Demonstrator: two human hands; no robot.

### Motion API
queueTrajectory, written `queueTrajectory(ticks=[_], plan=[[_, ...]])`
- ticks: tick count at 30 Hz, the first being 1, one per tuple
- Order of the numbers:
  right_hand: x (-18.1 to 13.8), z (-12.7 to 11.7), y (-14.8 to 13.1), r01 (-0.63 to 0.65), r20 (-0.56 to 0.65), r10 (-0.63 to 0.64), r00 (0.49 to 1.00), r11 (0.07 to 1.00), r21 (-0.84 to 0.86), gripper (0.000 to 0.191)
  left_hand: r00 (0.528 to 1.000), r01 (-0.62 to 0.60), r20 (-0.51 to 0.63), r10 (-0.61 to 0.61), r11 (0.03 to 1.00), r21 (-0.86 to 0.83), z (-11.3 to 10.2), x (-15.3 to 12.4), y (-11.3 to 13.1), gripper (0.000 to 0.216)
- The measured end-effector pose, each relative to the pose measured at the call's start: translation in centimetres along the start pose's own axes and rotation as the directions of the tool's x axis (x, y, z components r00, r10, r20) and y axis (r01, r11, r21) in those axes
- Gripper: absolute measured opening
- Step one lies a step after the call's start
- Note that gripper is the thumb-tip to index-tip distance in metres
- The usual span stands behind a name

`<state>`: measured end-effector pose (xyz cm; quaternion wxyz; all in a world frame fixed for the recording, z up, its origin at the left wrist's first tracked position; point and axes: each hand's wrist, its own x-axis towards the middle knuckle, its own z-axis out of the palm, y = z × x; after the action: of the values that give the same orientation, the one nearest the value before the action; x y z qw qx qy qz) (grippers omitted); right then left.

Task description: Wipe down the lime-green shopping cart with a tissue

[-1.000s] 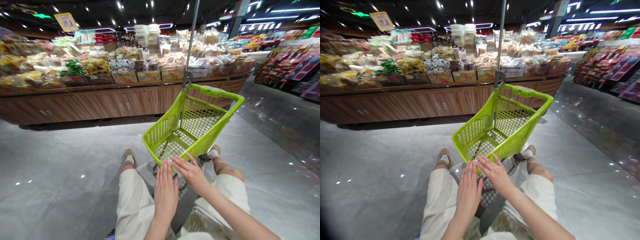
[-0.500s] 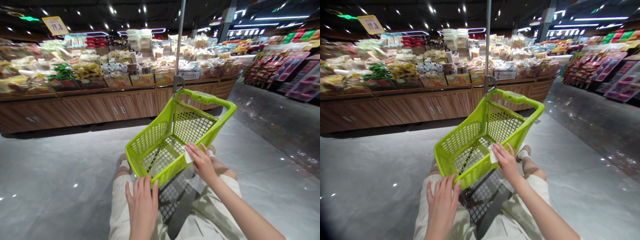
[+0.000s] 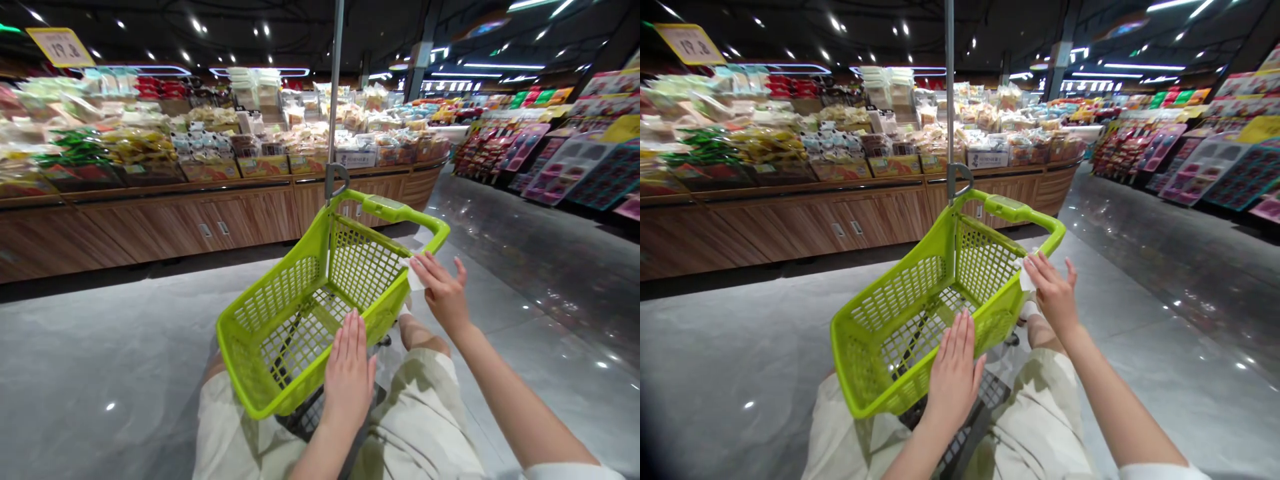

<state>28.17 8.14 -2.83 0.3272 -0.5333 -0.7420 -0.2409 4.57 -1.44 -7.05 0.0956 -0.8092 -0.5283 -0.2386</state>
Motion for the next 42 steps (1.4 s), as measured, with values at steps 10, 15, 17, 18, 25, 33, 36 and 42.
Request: queueTrajectory(ticks=[10,15,17,18,25,33,36,42], plan=[[-2.5,0.0,-9.4,0.166,0.265,-0.248,0.932,0.941,0.296,0.055,0.999,0.026,0.022,-0.026,1.0,0.018,1.4,0.8,1.4,0.068],[-1.7,-0.7,-10.1,0.036,0.233,-0.085,0.969,0.978,0.205,0.036,1.0,0.017,0.01,-0.017,1.0,0.017,1.6,0.8,1.0,0.074],[-1.7,-0.4,-10.1,0.015,0.211,-0.056,0.976,0.981,0.191,0.032,1.0,0.017,0.008,-0.017,1.0,0.012,1.5,0.7,0.9,0.075],[-1.7,-0.2,-10.0,0.022,0.205,-0.063,0.977,0.981,0.195,0.032,1.0,0.019,0.01,-0.019,1.0,0.012,1.5,0.7,0.8,0.074],[-1.8,-0.4,-7.6,0.263,0.229,-0.309,0.923,0.942,0.21,0.04,0.999,0.032,-0.012,-0.032,0.999,0.021,1.4,0.5,0.8,0.069],[1.8,-1.5,0.6,0.431,0.251,-0.455,0.854,0.89,0.148,0.044,1.0,0.002,0.017,-0.003,1.0,0.024,1.0,0.2,0.2,0.07],[2.0,-1.0,2.6,0.303,0.153,-0.305,0.94,0.952,0.04,0.041,0.999,-0.014,0.032,0.014,1.0,0.018,0.8,0.3,-0.2,0.074],[-1.4,1.8,-7.1,0.32,0.116,-0.338,0.934,0.935,0.151,0.043,0.999,-0.01,0.048,0.01,1.0,0.0,0.8,0.9,-1.1,0.08]])
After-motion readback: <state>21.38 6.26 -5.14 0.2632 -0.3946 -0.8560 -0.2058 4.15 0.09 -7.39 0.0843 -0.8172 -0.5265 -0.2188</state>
